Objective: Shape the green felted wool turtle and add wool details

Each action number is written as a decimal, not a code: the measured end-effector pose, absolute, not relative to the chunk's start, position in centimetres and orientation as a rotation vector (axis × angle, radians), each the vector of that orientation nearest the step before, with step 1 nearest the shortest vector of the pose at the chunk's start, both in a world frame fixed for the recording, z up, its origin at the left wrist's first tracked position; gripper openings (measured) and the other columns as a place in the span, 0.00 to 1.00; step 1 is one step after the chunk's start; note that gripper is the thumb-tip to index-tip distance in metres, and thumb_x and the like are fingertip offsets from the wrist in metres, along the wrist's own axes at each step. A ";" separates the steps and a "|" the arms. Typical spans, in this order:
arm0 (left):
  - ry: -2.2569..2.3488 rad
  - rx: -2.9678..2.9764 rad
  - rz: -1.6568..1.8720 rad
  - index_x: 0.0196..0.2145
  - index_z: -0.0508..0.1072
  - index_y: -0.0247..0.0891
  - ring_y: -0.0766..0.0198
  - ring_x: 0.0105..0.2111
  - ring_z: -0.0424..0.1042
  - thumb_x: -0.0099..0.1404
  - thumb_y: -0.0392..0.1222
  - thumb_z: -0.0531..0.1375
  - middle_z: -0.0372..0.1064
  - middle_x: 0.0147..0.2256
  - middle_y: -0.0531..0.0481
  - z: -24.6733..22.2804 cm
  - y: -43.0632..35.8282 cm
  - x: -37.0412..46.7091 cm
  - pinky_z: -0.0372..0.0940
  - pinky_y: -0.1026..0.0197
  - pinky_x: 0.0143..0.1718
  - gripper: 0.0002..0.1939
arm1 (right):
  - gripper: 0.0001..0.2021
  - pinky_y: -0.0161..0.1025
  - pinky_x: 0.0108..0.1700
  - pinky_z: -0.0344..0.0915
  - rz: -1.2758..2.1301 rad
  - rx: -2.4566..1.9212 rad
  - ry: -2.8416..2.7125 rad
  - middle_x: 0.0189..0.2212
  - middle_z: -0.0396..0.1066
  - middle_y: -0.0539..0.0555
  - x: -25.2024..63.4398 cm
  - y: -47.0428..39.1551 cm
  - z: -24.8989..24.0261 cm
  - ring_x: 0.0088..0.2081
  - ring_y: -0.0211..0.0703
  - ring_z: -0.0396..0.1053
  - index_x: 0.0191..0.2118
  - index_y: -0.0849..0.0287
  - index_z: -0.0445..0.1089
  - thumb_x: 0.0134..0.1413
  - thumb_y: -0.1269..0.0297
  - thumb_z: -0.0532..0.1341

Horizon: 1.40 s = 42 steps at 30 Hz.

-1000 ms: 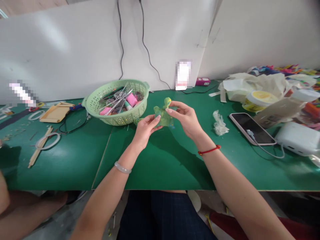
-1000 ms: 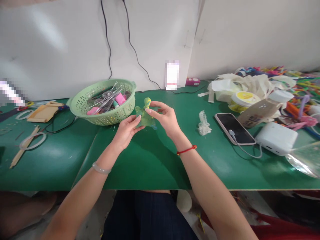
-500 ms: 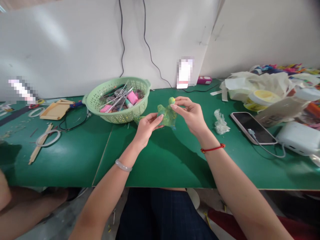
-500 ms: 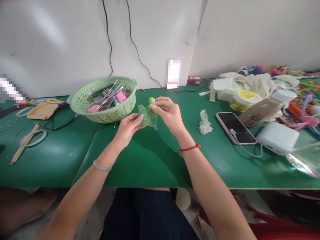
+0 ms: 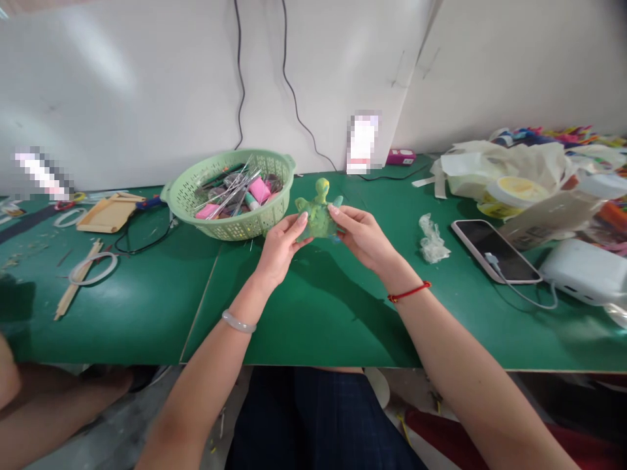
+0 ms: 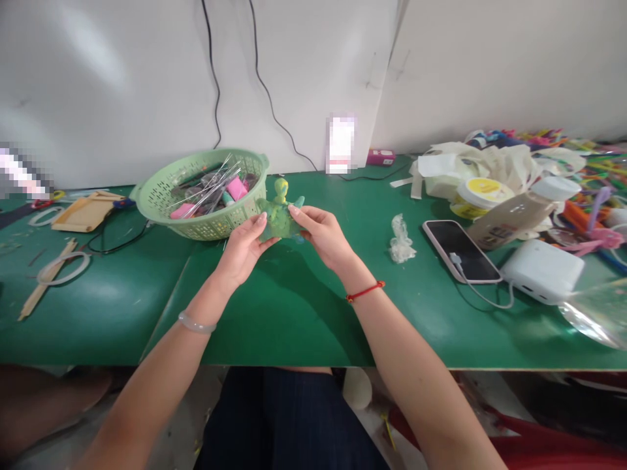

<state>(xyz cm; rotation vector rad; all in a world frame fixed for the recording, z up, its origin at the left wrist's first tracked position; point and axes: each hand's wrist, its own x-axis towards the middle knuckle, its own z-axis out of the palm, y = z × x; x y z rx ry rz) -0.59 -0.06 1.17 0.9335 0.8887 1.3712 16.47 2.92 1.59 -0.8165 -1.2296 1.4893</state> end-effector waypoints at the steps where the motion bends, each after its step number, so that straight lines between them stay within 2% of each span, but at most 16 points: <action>1: 0.882 0.938 1.373 0.37 0.82 0.42 0.57 0.48 0.78 0.53 0.57 0.76 0.81 0.41 0.49 1.2 0.0 -0.6 0.73 0.57 0.48 0.20 | 0.21 0.36 0.35 0.68 1.509 -0.801 -1.216 0.29 0.76 0.49 16.4 3.0 1.5 0.32 0.37 0.69 0.27 0.54 0.77 0.45 0.40 0.76; 5: 0.857 0.926 1.387 0.34 0.81 0.41 0.55 0.46 0.79 0.49 0.60 0.77 0.81 0.36 0.49 1.0 0.1 -0.5 0.73 0.56 0.46 0.23 | 0.20 0.36 0.36 0.69 1.599 -0.781 -1.134 0.29 0.78 0.49 16.3 3.2 1.2 0.32 0.37 0.71 0.28 0.53 0.79 0.40 0.42 0.79; 9: 0.859 0.933 1.383 0.36 0.82 0.41 0.56 0.46 0.79 0.49 0.59 0.77 0.82 0.37 0.49 0.8 0.2 -0.5 0.72 0.56 0.47 0.23 | 0.20 0.38 0.38 0.71 1.622 -0.799 -1.058 0.31 0.80 0.49 16.3 3.4 1.0 0.33 0.39 0.73 0.28 0.52 0.79 0.35 0.44 0.81; 13: 0.916 0.916 1.430 0.37 0.82 0.41 0.59 0.45 0.79 0.49 0.57 0.78 0.82 0.39 0.50 0.4 0.4 -0.5 0.72 0.59 0.46 0.23 | 0.19 0.39 0.40 0.72 1.606 -0.781 -1.044 0.30 0.79 0.48 16.3 3.5 0.8 0.33 0.39 0.73 0.28 0.52 0.77 0.38 0.46 0.80; 19: 1.016 0.930 1.499 0.37 0.82 0.43 0.61 0.41 0.79 0.50 0.57 0.78 0.82 0.38 0.52 0.0 0.6 -0.7 0.71 0.61 0.42 0.22 | 0.22 0.44 0.44 0.76 1.643 -0.789 -1.129 0.33 0.81 0.53 15.7 3.4 0.7 0.39 0.46 0.78 0.30 0.52 0.78 0.39 0.40 0.78; 22: 1.024 0.976 1.507 0.37 0.83 0.43 0.62 0.39 0.78 0.52 0.59 0.76 0.81 0.36 0.52 0.0 0.7 -0.8 0.70 0.61 0.40 0.22 | 0.22 0.45 0.46 0.77 1.675 -0.764 -1.131 0.34 0.81 0.53 15.6 3.2 0.8 0.38 0.46 0.78 0.29 0.52 0.80 0.39 0.39 0.78; 26: 1.093 1.032 1.583 0.35 0.84 0.43 0.63 0.37 0.76 0.55 0.59 0.74 0.81 0.34 0.52 0.0 0.8 -0.9 0.69 0.61 0.41 0.19 | 0.21 0.43 0.43 0.76 1.654 -0.797 -1.161 0.31 0.81 0.52 15.8 3.0 0.9 0.36 0.44 0.77 0.29 0.52 0.81 0.41 0.39 0.78; 31: 1.097 1.030 1.663 0.29 0.83 0.42 0.66 0.31 0.73 0.53 0.55 0.76 0.77 0.29 0.53 0.1 0.9 -1.1 0.68 0.61 0.38 0.15 | 0.22 0.42 0.40 0.73 1.645 -0.821 -1.217 0.29 0.80 0.52 15.8 2.8 0.9 0.33 0.43 0.76 0.29 0.52 0.81 0.43 0.37 0.76; 34: 1.092 1.052 1.681 0.29 0.82 0.42 0.68 0.30 0.71 0.53 0.54 0.76 0.76 0.28 0.54 -0.1 1.2 -1.2 0.68 0.61 0.37 0.15 | 0.23 0.42 0.40 0.73 1.642 -0.829 -1.236 0.29 0.80 0.52 15.8 2.8 1.0 0.34 0.43 0.75 0.28 0.53 0.80 0.43 0.37 0.76; 38: 1.120 1.072 1.683 0.32 0.82 0.41 0.66 0.31 0.73 0.54 0.58 0.75 0.77 0.30 0.52 -0.6 1.5 -1.5 0.69 0.61 0.36 0.19 | 0.25 0.38 0.39 0.71 1.654 -0.823 -1.231 0.28 0.78 0.52 15.6 2.8 1.0 0.33 0.40 0.73 0.26 0.55 0.78 0.40 0.36 0.77; 40: 1.163 1.117 1.651 0.37 0.83 0.40 0.61 0.36 0.77 0.57 0.62 0.73 0.80 0.35 0.47 -0.8 1.5 -1.5 0.72 0.59 0.38 0.22 | 0.25 0.38 0.39 0.71 1.633 -0.803 -1.195 0.27 0.77 0.51 15.5 3.0 0.8 0.32 0.39 0.72 0.25 0.55 0.77 0.39 0.36 0.77; 42: 1.230 1.237 1.641 0.44 0.82 0.39 0.55 0.44 0.79 0.60 0.63 0.70 0.81 0.43 0.42 -0.9 1.3 -1.5 0.74 0.54 0.45 0.25 | 0.26 0.38 0.38 0.70 1.555 -0.810 -1.137 0.26 0.75 0.50 15.5 3.3 0.5 0.31 0.39 0.70 0.24 0.55 0.76 0.38 0.36 0.77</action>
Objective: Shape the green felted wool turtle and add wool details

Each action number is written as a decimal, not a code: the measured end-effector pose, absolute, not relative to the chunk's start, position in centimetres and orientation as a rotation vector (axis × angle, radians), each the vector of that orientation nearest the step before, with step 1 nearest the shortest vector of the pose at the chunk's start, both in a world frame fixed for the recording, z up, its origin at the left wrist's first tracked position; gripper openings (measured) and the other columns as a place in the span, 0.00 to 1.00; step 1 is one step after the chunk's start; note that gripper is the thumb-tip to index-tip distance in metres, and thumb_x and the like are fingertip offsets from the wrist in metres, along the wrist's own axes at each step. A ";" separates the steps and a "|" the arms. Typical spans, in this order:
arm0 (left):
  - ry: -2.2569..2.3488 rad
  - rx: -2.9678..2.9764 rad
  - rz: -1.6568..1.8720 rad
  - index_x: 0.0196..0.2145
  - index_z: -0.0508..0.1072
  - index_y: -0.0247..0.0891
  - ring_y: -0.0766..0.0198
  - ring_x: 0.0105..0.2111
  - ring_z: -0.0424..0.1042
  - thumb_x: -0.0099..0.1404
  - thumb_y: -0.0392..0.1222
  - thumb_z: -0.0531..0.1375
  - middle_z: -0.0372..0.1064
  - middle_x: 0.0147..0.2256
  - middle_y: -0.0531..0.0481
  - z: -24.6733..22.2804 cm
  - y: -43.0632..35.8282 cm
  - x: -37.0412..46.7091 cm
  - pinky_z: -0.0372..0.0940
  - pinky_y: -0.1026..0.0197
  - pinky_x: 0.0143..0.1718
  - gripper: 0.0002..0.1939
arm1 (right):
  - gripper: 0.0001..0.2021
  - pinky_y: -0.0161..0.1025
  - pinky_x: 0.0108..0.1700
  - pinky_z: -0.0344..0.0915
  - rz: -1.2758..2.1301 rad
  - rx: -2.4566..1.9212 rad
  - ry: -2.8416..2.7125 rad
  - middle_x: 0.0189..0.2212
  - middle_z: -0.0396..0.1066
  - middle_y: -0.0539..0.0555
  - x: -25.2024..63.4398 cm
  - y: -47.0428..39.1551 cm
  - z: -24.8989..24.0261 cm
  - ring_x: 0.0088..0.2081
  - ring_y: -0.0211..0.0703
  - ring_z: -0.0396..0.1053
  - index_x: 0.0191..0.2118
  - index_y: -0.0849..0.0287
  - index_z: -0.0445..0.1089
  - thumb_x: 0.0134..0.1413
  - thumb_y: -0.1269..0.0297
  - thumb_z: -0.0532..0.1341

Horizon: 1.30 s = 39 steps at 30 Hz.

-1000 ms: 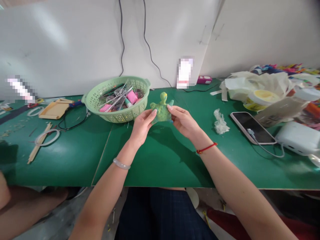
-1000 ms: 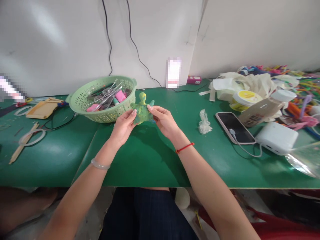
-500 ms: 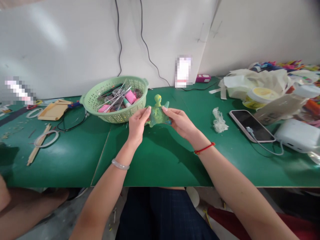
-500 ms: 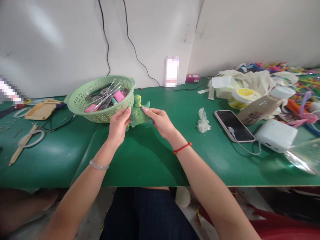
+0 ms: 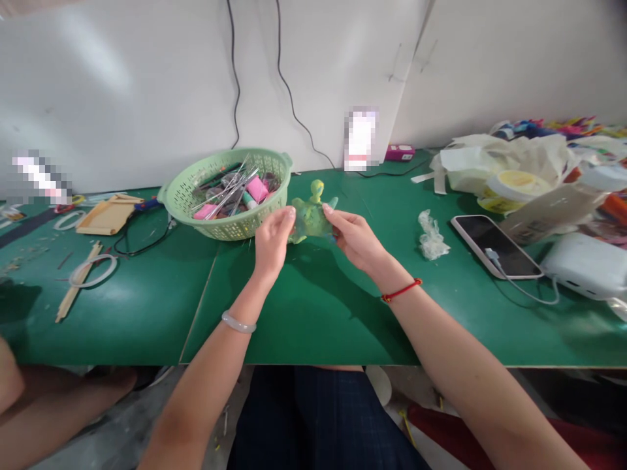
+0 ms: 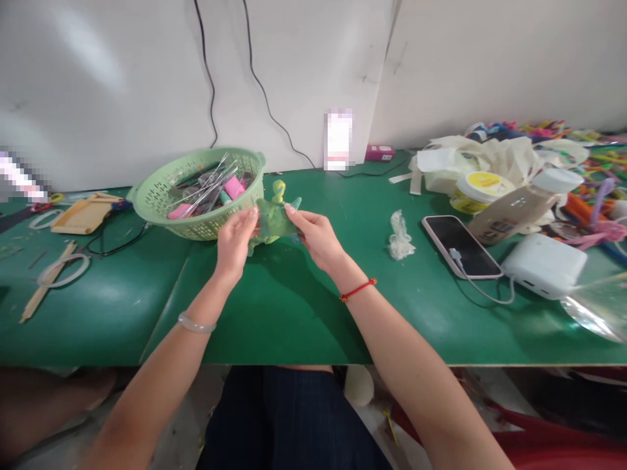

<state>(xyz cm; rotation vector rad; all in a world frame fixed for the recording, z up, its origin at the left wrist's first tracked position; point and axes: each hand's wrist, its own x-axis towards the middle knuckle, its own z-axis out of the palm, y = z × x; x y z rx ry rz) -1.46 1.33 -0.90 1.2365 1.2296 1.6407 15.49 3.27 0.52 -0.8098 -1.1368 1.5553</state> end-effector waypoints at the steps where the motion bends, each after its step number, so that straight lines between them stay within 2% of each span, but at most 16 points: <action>1: 1.266 1.329 1.645 0.48 0.81 0.40 0.52 0.48 0.79 0.61 0.62 0.70 0.80 0.48 0.40 -1.0 1.2 -1.4 0.74 0.51 0.50 0.26 | 0.26 0.37 0.36 0.69 1.500 -0.827 -1.114 0.25 0.73 0.49 15.5 3.4 0.4 0.30 0.38 0.68 0.23 0.55 0.74 0.38 0.36 0.77; 4: 1.313 1.609 1.619 0.56 0.77 0.42 0.46 0.62 0.72 0.62 0.57 0.72 0.73 0.61 0.38 -1.2 0.6 -1.0 0.66 0.44 0.65 0.29 | 0.29 0.36 0.30 0.63 1.323 -0.888 -1.124 0.20 0.64 0.47 15.2 3.4 0.1 0.27 0.36 0.63 0.20 0.55 0.67 0.42 0.34 0.74; 7: 1.245 1.607 1.547 0.60 0.75 0.43 0.43 0.68 0.66 0.59 0.55 0.74 0.70 0.66 0.38 -1.4 0.4 -0.5 0.60 0.44 0.70 0.34 | 0.33 0.36 0.29 0.60 1.233 -0.881 -1.234 0.19 0.57 0.45 14.7 2.8 0.4 0.25 0.34 0.57 0.18 0.56 0.61 0.47 0.31 0.71; 9: 1.156 1.471 1.513 0.61 0.74 0.42 0.43 0.67 0.68 0.58 0.55 0.75 0.71 0.65 0.38 -1.4 0.5 -0.2 0.62 0.44 0.68 0.36 | 0.34 0.36 0.31 0.63 1.268 -0.829 -1.305 0.20 0.58 0.45 14.5 2.5 0.8 0.26 0.34 0.58 0.18 0.56 0.61 0.47 0.30 0.69; 12: 0.996 1.288 1.485 0.56 0.76 0.41 0.45 0.61 0.74 0.59 0.55 0.74 0.77 0.58 0.40 -1.0 0.8 -0.2 0.67 0.45 0.64 0.31 | 0.32 0.38 0.38 0.70 1.351 -0.760 -1.328 0.25 0.68 0.50 14.8 2.5 1.4 0.30 0.37 0.67 0.24 0.58 0.69 0.49 0.29 0.67; 14: 0.897 1.155 1.472 0.51 0.78 0.41 0.47 0.57 0.77 0.60 0.57 0.73 0.80 0.54 0.42 -0.6 0.9 -0.5 0.69 0.44 0.62 0.26 | 0.29 0.37 0.38 0.71 1.322 -0.748 -1.309 0.27 0.72 0.51 15.3 2.7 1.7 0.31 0.37 0.70 0.26 0.58 0.72 0.54 0.33 0.67; 16: 0.792 1.026 1.444 0.48 0.79 0.42 0.46 0.55 0.79 0.62 0.59 0.70 0.81 0.51 0.43 -0.3 0.9 -0.8 0.69 0.42 0.62 0.23 | 0.24 0.35 0.33 0.69 1.286 -0.716 -1.334 0.24 0.71 0.50 15.9 2.8 1.9 0.27 0.35 0.69 0.26 0.58 0.72 0.59 0.41 0.67; 20: 0.653 0.988 1.361 0.47 0.80 0.44 0.43 0.63 0.73 0.65 0.62 0.65 0.81 0.51 0.44 0.3 0.4 -1.0 0.68 0.40 0.64 0.22 | 0.12 0.31 0.22 0.58 1.481 -0.546 -1.596 0.16 0.65 0.44 16.2 2.0 2.2 0.17 0.31 0.60 0.28 0.57 0.66 0.61 0.61 0.64; 22: 0.635 1.016 1.320 0.48 0.80 0.44 0.41 0.66 0.69 0.66 0.61 0.64 0.81 0.53 0.45 0.5 0.1 -0.9 0.67 0.40 0.64 0.22 | 0.11 0.30 0.19 0.52 1.655 -0.473 -1.683 0.13 0.62 0.40 16.0 1.5 2.2 0.14 0.29 0.55 0.29 0.55 0.61 0.60 0.66 0.62; 26: 0.611 1.049 1.275 0.47 0.82 0.44 0.40 0.67 0.68 0.66 0.61 0.63 0.81 0.53 0.44 0.7 -0.3 -0.7 0.68 0.39 0.64 0.22 | 0.14 0.27 0.16 0.45 1.854 -0.367 -1.627 0.11 0.55 0.36 15.5 1.1 2.0 0.12 0.26 0.46 0.28 0.53 0.56 0.60 0.70 0.61; 31: 0.600 1.074 1.314 0.40 0.83 0.44 0.40 0.68 0.66 0.65 0.58 0.64 0.82 0.52 0.47 0.5 -0.5 -0.6 0.67 0.39 0.64 0.17 | 0.15 0.26 0.15 0.41 1.961 -0.276 -1.516 0.09 0.51 0.35 15.6 1.3 2.0 0.11 0.25 0.42 0.26 0.53 0.56 0.59 0.72 0.61; 36: 0.608 1.169 1.302 0.45 0.83 0.44 0.40 0.67 0.68 0.66 0.58 0.65 0.81 0.51 0.45 0.2 -0.4 -0.7 0.66 0.40 0.64 0.19 | 0.14 0.26 0.15 0.41 1.986 -0.253 -1.501 0.10 0.50 0.34 15.6 1.3 1.9 0.11 0.25 0.41 0.26 0.53 0.55 0.56 0.74 0.61; 39: 0.588 1.230 1.281 0.49 0.82 0.44 0.41 0.64 0.72 0.65 0.60 0.66 0.83 0.48 0.44 0.3 -0.4 -0.8 0.66 0.41 0.64 0.22 | 0.14 0.26 0.15 0.42 1.962 -0.248 -1.517 0.10 0.51 0.34 15.5 1.3 1.8 0.11 0.25 0.41 0.27 0.53 0.55 0.54 0.75 0.60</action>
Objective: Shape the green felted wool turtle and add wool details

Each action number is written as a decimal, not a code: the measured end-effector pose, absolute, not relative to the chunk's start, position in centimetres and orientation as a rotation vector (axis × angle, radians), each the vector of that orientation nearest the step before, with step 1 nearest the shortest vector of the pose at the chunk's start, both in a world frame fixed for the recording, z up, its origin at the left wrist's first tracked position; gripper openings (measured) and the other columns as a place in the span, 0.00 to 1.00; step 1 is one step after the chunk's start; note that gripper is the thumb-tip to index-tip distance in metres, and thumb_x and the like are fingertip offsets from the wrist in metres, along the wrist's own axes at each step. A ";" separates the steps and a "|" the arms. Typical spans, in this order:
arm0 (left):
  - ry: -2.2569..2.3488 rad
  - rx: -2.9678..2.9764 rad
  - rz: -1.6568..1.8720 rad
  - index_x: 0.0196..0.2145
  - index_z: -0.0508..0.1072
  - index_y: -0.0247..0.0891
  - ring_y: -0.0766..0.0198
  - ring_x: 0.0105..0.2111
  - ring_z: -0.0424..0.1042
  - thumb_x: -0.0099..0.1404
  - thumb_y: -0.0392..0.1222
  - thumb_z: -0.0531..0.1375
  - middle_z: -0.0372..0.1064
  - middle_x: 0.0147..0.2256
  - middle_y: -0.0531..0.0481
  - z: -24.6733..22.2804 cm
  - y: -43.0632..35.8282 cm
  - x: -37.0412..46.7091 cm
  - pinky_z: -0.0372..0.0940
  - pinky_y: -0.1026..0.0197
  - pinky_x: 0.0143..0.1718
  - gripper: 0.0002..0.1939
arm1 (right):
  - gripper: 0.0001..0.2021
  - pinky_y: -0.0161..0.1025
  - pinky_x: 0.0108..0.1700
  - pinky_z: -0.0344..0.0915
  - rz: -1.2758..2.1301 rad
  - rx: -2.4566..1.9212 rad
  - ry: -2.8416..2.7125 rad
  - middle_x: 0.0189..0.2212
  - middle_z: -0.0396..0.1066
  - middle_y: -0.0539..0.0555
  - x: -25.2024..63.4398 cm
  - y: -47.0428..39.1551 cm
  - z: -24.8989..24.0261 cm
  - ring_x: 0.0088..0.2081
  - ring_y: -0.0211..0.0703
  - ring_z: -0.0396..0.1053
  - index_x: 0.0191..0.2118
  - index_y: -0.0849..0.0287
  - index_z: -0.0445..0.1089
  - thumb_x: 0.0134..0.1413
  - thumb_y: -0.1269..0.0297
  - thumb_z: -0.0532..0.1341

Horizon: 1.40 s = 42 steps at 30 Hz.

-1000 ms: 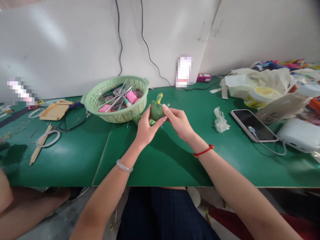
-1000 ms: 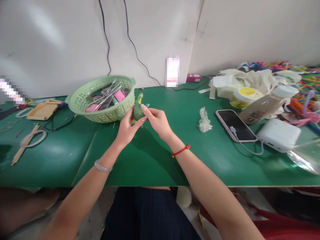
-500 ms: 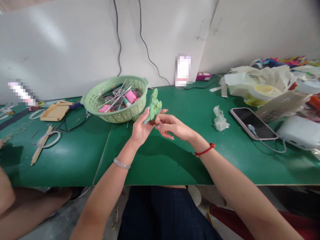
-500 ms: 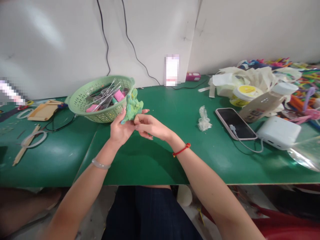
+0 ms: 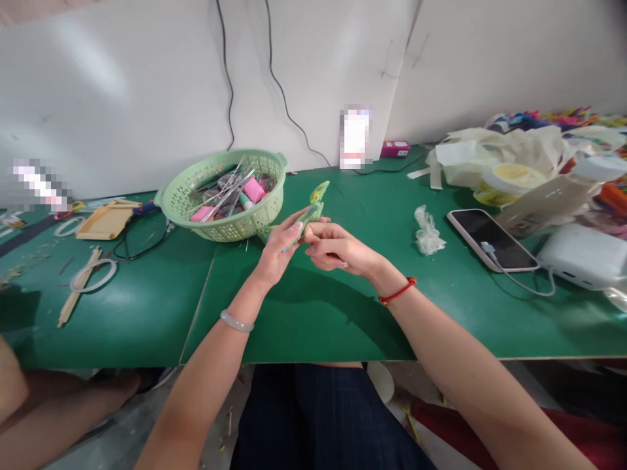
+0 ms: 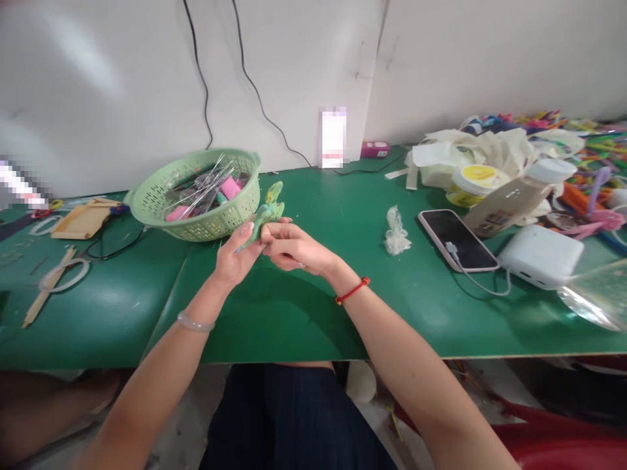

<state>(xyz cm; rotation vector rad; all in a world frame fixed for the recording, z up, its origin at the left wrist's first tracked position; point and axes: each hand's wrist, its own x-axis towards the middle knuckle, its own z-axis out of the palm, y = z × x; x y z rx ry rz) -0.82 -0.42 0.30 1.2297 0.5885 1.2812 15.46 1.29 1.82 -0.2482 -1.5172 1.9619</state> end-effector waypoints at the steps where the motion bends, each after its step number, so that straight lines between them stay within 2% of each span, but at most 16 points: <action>1: 0.591 1.246 1.271 0.50 0.82 0.44 0.42 0.63 0.73 0.64 0.60 0.67 0.83 0.46 0.45 0.4 -0.4 -0.8 0.66 0.42 0.64 0.23 | 0.14 0.26 0.15 0.41 1.953 -0.244 -1.523 0.10 0.51 0.34 15.4 1.3 1.8 0.11 0.25 0.42 0.27 0.53 0.55 0.54 0.75 0.60; 3: 0.607 1.269 1.253 0.52 0.82 0.45 0.43 0.61 0.74 0.64 0.60 0.68 0.83 0.45 0.45 0.6 -0.5 -0.9 0.65 0.42 0.65 0.25 | 0.14 0.26 0.15 0.41 1.934 -0.247 -1.538 0.11 0.51 0.34 15.3 1.3 1.8 0.11 0.25 0.42 0.27 0.53 0.54 0.55 0.75 0.60; 14: 0.727 1.393 1.226 0.56 0.80 0.47 0.42 0.61 0.74 0.61 0.63 0.69 0.81 0.52 0.44 0.1 -0.2 -1.3 0.61 0.38 0.69 0.30 | 0.17 0.30 0.17 0.42 1.838 -0.249 -1.666 0.12 0.52 0.36 15.4 1.4 1.5 0.14 0.26 0.44 0.26 0.52 0.53 0.61 0.72 0.61; 21: 0.700 1.433 1.211 0.60 0.78 0.49 0.44 0.57 0.77 0.65 0.59 0.69 0.81 0.51 0.45 0.1 -0.2 -1.5 0.65 0.38 0.65 0.29 | 0.18 0.32 0.19 0.42 1.710 -0.327 -1.771 0.14 0.51 0.38 15.5 1.4 1.3 0.16 0.27 0.43 0.24 0.54 0.54 0.63 0.67 0.61; 24: 0.687 1.461 1.221 0.59 0.78 0.49 0.43 0.58 0.77 0.63 0.57 0.71 0.80 0.53 0.44 0.7 -0.5 -1.5 0.67 0.39 0.64 0.28 | 0.17 0.34 0.20 0.42 1.663 -0.383 -1.822 0.15 0.49 0.38 15.7 1.4 1.2 0.18 0.28 0.43 0.24 0.55 0.57 0.64 0.65 0.60; 26: 0.693 1.455 1.255 0.59 0.78 0.49 0.41 0.60 0.75 0.61 0.57 0.72 0.79 0.55 0.43 1.2 -0.7 -1.3 0.66 0.40 0.64 0.31 | 0.17 0.35 0.21 0.41 1.619 -0.397 -1.837 0.16 0.48 0.39 15.8 1.4 1.3 0.19 0.28 0.42 0.24 0.55 0.58 0.64 0.64 0.60; 29: 0.718 1.419 1.329 0.62 0.75 0.49 0.42 0.58 0.76 0.61 0.58 0.73 0.80 0.51 0.43 1.6 -1.0 -1.1 0.66 0.40 0.64 0.33 | 0.18 0.35 0.23 0.42 1.515 -0.378 -1.798 0.18 0.48 0.40 15.8 1.4 1.5 0.20 0.29 0.43 0.24 0.54 0.54 0.60 0.65 0.63; 31: 0.734 1.409 1.358 0.59 0.76 0.48 0.43 0.56 0.77 0.61 0.59 0.72 0.80 0.49 0.44 1.6 -0.9 -1.0 0.68 0.42 0.62 0.32 | 0.19 0.35 0.24 0.43 1.463 -0.394 -1.779 0.19 0.47 0.40 15.7 1.4 1.5 0.21 0.30 0.44 0.24 0.53 0.51 0.57 0.66 0.64; 33: 0.723 1.422 1.363 0.56 0.78 0.46 0.43 0.56 0.77 0.60 0.60 0.73 0.79 0.52 0.43 1.4 -0.8 -1.0 0.69 0.43 0.61 0.30 | 0.18 0.36 0.24 0.44 1.413 -0.439 -1.801 0.19 0.46 0.40 15.6 1.5 1.4 0.22 0.31 0.43 0.24 0.53 0.51 0.56 0.66 0.63; 39: 0.617 1.426 1.310 0.55 0.80 0.45 0.43 0.59 0.76 0.68 0.65 0.64 0.81 0.54 0.41 1.1 -0.8 -0.8 0.66 0.40 0.65 0.28 | 0.15 0.37 0.24 0.45 1.062 -0.498 -1.911 0.19 0.46 0.41 15.5 1.5 1.2 0.21 0.32 0.43 0.24 0.52 0.51 0.54 0.69 0.59; 42: 0.613 1.371 1.320 0.53 0.83 0.45 0.43 0.63 0.73 0.71 0.66 0.60 0.81 0.53 0.43 1.1 -1.0 -0.6 0.65 0.40 0.67 0.27 | 0.13 0.36 0.24 0.46 1.010 -0.516 -1.962 0.20 0.47 0.41 15.6 1.5 1.2 0.21 0.32 0.44 0.26 0.52 0.51 0.54 0.70 0.58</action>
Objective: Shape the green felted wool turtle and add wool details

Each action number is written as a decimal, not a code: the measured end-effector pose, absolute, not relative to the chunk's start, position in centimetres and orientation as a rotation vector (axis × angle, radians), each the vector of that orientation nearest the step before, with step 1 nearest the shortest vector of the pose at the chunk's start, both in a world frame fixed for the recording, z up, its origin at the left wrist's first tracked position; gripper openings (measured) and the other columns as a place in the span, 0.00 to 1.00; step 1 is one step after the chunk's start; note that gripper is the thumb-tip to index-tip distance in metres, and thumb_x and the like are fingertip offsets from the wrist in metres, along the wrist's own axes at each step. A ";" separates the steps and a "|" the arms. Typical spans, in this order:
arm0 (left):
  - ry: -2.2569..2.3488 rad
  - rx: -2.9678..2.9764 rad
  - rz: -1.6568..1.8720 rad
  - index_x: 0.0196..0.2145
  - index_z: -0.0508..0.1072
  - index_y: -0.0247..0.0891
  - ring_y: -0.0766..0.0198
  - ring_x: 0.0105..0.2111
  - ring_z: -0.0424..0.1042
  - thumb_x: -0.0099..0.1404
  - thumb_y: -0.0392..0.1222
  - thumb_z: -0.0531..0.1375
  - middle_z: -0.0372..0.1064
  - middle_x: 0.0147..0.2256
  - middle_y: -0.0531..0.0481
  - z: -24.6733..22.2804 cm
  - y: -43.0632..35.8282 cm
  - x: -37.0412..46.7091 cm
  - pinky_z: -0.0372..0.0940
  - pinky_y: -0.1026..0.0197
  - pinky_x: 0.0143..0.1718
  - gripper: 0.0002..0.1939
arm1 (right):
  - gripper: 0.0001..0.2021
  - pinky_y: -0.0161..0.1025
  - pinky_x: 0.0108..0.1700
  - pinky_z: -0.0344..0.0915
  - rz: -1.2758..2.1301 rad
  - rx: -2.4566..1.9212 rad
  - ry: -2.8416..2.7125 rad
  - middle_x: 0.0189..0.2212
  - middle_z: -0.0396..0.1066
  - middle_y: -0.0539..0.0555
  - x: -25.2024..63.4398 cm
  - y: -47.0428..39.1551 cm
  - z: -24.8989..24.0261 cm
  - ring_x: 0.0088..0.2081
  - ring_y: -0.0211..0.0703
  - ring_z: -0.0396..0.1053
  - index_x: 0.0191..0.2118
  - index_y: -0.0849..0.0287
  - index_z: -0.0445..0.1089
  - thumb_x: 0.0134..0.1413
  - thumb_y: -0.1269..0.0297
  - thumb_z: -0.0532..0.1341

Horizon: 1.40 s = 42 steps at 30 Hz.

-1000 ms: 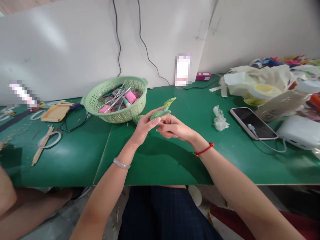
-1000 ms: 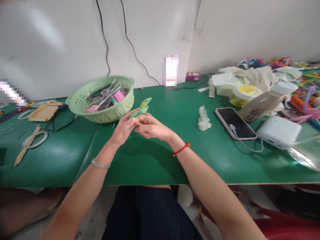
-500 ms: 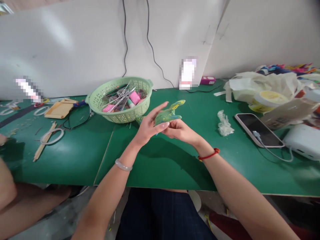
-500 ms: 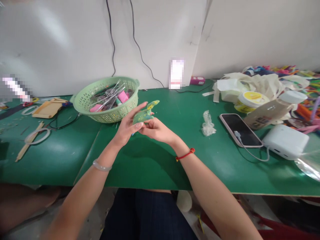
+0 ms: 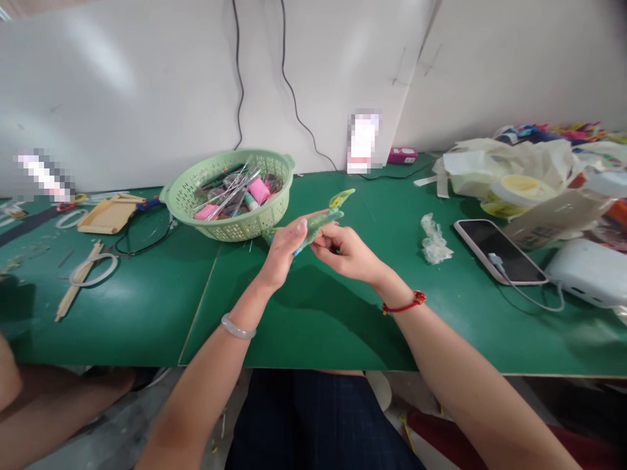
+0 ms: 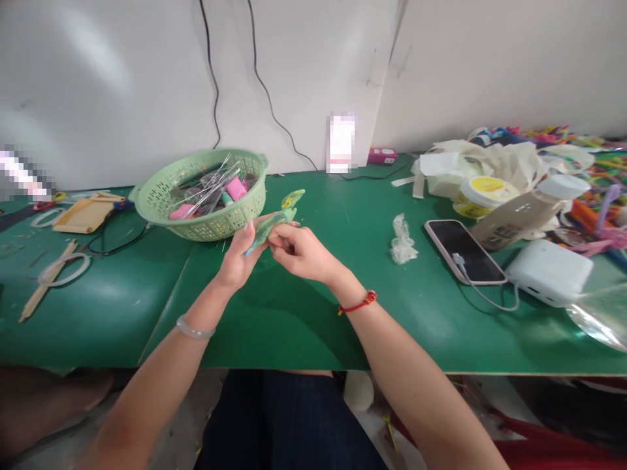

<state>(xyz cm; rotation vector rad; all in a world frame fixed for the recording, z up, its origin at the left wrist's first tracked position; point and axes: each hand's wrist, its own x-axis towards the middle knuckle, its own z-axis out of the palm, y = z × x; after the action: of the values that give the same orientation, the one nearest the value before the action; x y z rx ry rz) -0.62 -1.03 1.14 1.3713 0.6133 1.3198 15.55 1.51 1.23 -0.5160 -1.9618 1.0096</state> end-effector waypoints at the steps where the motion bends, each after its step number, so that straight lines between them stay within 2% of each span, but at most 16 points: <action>1: 0.621 1.355 1.326 0.51 0.84 0.45 0.42 0.63 0.73 0.71 0.66 0.60 0.81 0.53 0.43 1.1 -1.0 -0.6 0.65 0.40 0.67 0.26 | 0.13 0.36 0.24 0.46 1.018 -0.522 -1.968 0.20 0.47 0.41 15.6 1.5 1.2 0.21 0.32 0.44 0.27 0.52 0.51 0.54 0.69 0.58; 4: 0.667 1.352 1.322 0.51 0.84 0.45 0.43 0.62 0.74 0.69 0.64 0.63 0.82 0.53 0.44 1.0 -0.9 -0.7 0.65 0.41 0.67 0.24 | 0.12 0.36 0.24 0.47 1.046 -0.535 -1.976 0.21 0.46 0.41 15.6 1.6 1.2 0.22 0.32 0.45 0.27 0.51 0.50 0.54 0.69 0.58; 8: 0.714 1.433 1.298 0.55 0.82 0.47 0.50 0.57 0.77 0.68 0.62 0.65 0.81 0.54 0.46 0.7 -0.4 -1.2 0.66 0.46 0.65 0.25 | 0.12 0.35 0.24 0.48 1.067 -0.549 -1.988 0.21 0.47 0.41 15.6 1.6 1.0 0.22 0.32 0.46 0.27 0.52 0.51 0.54 0.68 0.58; 16: 0.766 1.484 1.283 0.55 0.82 0.47 0.54 0.48 0.80 0.64 0.61 0.69 0.83 0.49 0.46 1.4 -0.8 -1.0 0.72 0.49 0.56 0.26 | 0.10 0.36 0.24 0.46 0.999 -0.576 -2.027 0.18 0.47 0.41 15.7 1.7 0.9 0.20 0.31 0.45 0.25 0.52 0.52 0.52 0.68 0.55; 21: 0.769 1.494 1.283 0.54 0.82 0.47 0.53 0.52 0.79 0.62 0.58 0.71 0.82 0.51 0.47 1.6 -1.0 -1.0 0.70 0.50 0.60 0.26 | 0.12 0.36 0.24 0.46 0.952 -0.595 -2.039 0.18 0.48 0.42 15.7 1.7 0.7 0.21 0.32 0.46 0.24 0.52 0.51 0.53 0.69 0.56; 27: 0.767 1.482 1.267 0.56 0.81 0.47 0.53 0.53 0.79 0.62 0.54 0.73 0.81 0.53 0.47 1.4 -0.8 -1.3 0.71 0.50 0.59 0.26 | 0.15 0.37 0.25 0.46 0.875 -0.623 -2.055 0.17 0.50 0.43 15.8 1.6 0.5 0.20 0.32 0.46 0.23 0.52 0.50 0.56 0.69 0.56; 34: 0.795 1.477 1.270 0.58 0.80 0.46 0.52 0.55 0.78 0.56 0.49 0.77 0.80 0.56 0.45 1.2 -0.4 -1.7 0.71 0.52 0.58 0.32 | 0.13 0.36 0.26 0.49 0.868 -0.633 -2.075 0.19 0.53 0.44 15.7 2.1 0.1 0.22 0.33 0.50 0.25 0.53 0.53 0.58 0.67 0.57; 37: 0.807 1.433 1.336 0.56 0.81 0.46 0.51 0.54 0.79 0.57 0.54 0.76 0.81 0.54 0.46 1.1 -0.1 -1.8 0.71 0.51 0.59 0.30 | 0.12 0.35 0.24 0.49 0.928 -0.570 -2.053 0.19 0.51 0.42 15.5 1.9 0.2 0.21 0.31 0.48 0.27 0.53 0.55 0.60 0.66 0.58; 39: 0.779 1.344 1.387 0.51 0.83 0.45 0.50 0.55 0.79 0.60 0.60 0.71 0.82 0.52 0.46 1.1 0.0 -1.8 0.70 0.49 0.60 0.26 | 0.12 0.34 0.24 0.48 1.014 -0.532 -2.024 0.21 0.51 0.41 15.3 1.6 0.5 0.21 0.30 0.48 0.30 0.53 0.54 0.60 0.66 0.60; 42: 0.685 1.152 1.375 0.47 0.84 0.43 0.45 0.58 0.77 0.64 0.67 0.65 0.83 0.51 0.44 1.4 -0.1 -1.8 0.70 0.45 0.61 0.26 | 0.15 0.33 0.23 0.46 1.204 -0.465 -1.943 0.23 0.48 0.40 14.9 1.1 1.1 0.21 0.29 0.44 0.29 0.52 0.52 0.60 0.68 0.61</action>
<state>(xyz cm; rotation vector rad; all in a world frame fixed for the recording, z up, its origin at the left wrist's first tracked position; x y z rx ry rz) -1.77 -0.08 1.39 1.1518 0.6854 1.3754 14.93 1.09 1.12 -0.4649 -1.9433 1.2041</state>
